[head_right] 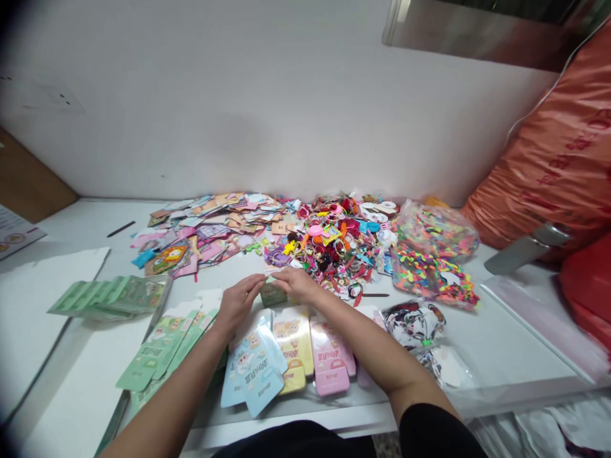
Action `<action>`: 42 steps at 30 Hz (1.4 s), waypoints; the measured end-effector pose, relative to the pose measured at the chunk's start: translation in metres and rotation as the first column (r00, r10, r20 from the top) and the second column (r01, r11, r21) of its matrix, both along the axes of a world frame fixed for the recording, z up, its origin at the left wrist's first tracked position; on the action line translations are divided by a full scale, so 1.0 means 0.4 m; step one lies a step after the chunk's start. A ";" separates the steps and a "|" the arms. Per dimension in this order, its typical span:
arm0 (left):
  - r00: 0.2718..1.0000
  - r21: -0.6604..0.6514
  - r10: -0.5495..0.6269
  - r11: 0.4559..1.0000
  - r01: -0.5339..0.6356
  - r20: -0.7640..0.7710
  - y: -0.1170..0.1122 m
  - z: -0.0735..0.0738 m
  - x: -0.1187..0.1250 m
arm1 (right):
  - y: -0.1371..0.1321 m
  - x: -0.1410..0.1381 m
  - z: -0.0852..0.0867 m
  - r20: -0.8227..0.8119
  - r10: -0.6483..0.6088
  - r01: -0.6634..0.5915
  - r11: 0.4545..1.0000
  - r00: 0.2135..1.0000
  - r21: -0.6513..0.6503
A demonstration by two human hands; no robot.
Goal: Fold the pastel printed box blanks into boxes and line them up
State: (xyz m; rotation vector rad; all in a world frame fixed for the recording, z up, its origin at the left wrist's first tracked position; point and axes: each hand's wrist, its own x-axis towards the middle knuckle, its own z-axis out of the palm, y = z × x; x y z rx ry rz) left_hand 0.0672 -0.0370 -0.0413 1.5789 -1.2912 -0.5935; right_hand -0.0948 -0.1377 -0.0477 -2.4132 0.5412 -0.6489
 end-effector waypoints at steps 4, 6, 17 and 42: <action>0.997 0.033 0.019 0.999 -0.022 0.074 -0.003 -0.004 0.011 | -0.001 -0.003 0.005 -0.027 -0.009 0.010 1.000 1.000 0.030; 0.997 0.058 0.032 0.998 -0.036 0.071 -0.006 -0.003 0.014 | 0.000 -0.003 0.011 -0.021 -0.006 0.009 0.993 1.000 0.118; 0.992 0.015 -0.025 1.000 0.024 0.124 0.028 -0.017 -0.001 | 0.015 -0.029 -0.029 -0.001 0.007 -0.007 1.000 1.000 -0.022; 0.827 -0.044 -0.113 0.985 0.164 0.551 0.045 -0.065 -0.003 | 0.043 -0.075 -0.066 -0.096 0.002 -0.023 0.977 0.995 -0.213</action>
